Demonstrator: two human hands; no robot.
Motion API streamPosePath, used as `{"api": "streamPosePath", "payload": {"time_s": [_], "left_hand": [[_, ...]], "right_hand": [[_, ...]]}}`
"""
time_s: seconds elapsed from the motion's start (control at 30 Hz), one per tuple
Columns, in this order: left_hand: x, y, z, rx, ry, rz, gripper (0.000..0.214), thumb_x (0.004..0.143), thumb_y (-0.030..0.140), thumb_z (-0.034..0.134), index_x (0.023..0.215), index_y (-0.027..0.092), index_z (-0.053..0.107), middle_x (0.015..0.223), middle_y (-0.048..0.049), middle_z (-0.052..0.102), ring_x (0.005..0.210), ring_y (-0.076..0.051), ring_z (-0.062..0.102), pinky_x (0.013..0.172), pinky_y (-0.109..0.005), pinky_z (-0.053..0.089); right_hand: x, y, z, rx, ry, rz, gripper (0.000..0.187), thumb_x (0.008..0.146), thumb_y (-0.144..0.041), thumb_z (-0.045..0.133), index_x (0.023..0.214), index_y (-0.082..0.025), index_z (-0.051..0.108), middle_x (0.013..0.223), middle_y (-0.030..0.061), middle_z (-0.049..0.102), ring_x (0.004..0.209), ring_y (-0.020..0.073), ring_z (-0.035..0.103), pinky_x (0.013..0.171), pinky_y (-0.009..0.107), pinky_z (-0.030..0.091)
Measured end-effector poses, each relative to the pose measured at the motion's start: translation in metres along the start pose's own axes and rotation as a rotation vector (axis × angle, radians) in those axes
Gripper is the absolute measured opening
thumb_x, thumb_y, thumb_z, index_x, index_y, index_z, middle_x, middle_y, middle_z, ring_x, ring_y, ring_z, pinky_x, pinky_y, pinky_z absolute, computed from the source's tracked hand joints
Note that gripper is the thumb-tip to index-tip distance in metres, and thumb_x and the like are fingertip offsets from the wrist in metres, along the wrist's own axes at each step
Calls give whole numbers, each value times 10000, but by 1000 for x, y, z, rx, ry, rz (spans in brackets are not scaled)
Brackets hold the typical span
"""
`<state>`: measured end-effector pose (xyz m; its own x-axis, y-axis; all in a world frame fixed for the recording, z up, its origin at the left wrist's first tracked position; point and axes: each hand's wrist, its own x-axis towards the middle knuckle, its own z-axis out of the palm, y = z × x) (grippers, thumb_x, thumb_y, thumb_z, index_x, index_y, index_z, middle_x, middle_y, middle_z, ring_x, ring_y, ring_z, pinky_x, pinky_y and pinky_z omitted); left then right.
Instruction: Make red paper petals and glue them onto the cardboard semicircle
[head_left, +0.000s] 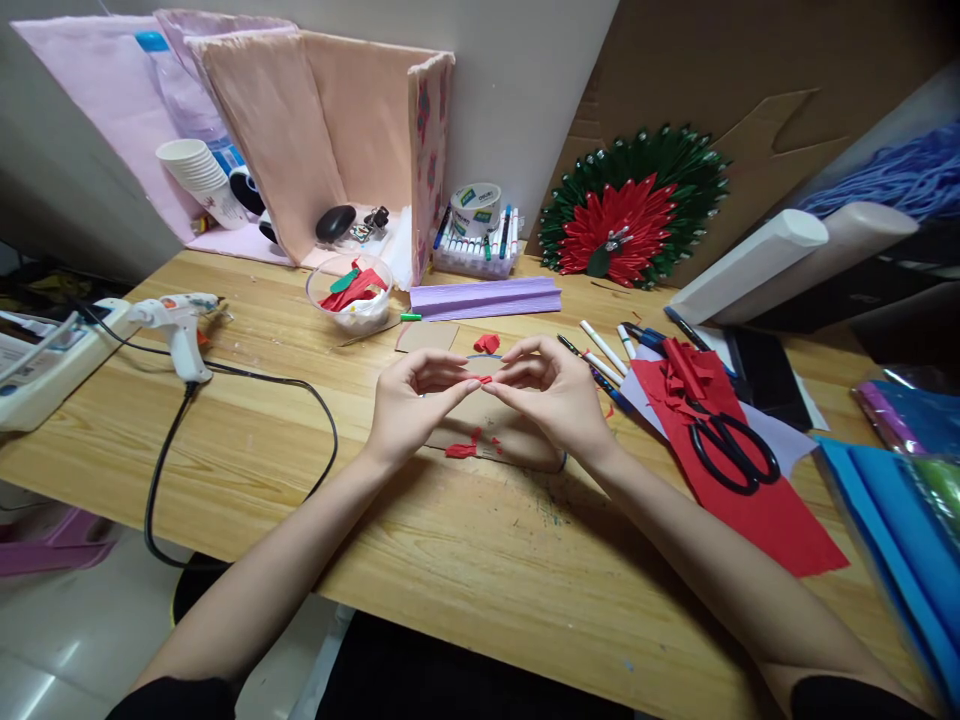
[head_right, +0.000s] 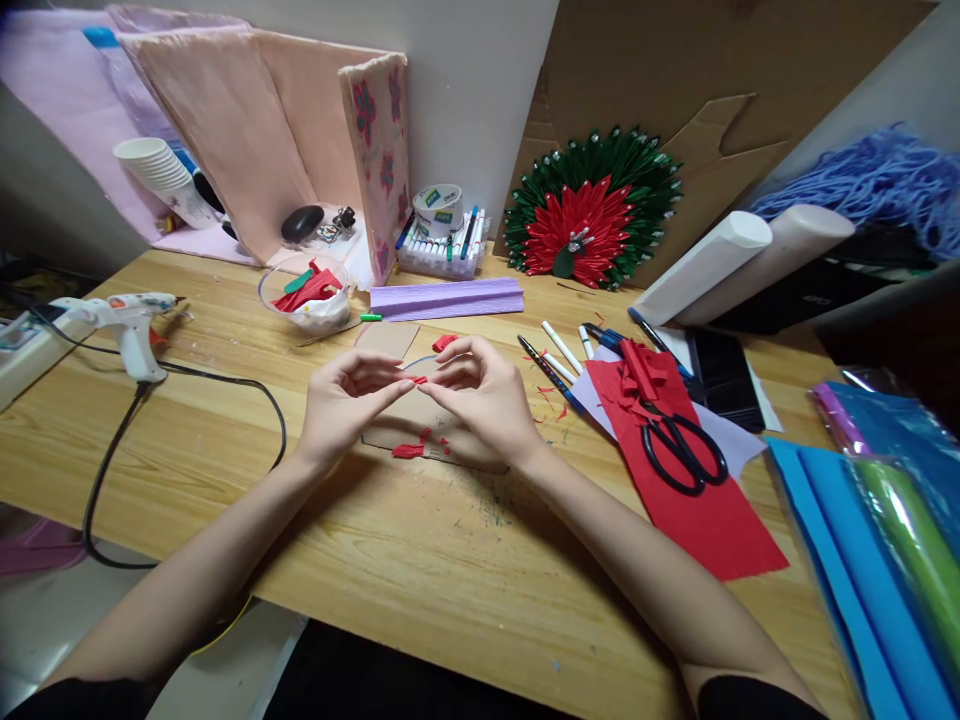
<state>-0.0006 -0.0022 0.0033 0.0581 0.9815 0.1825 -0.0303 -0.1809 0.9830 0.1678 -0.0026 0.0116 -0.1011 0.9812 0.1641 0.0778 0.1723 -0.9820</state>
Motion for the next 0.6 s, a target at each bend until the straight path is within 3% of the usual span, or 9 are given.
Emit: {"api": "streamPosePath", "payload": {"time_s": [0.3, 0.6], "left_hand": [[4, -1, -3, -18, -65, -75, 351, 649, 274, 760, 931, 133, 608, 773, -56, 703, 755, -161, 687, 703, -254, 563], [5, -4, -4, -53, -112, -129, 342, 666, 281, 746, 938, 128, 606, 780, -61, 698, 747, -157, 681, 697, -254, 551]], "right_hand": [[5, 4, -1, 126, -137, 225, 371, 606, -334, 778, 851, -179, 547, 750, 8, 644, 700, 138, 637, 661, 282, 514], [6, 6, -2, 160, -149, 236, 285, 653, -328, 748, 812, -176, 566, 752, 1, 620, 641, 107, 595, 639, 266, 502]]}}
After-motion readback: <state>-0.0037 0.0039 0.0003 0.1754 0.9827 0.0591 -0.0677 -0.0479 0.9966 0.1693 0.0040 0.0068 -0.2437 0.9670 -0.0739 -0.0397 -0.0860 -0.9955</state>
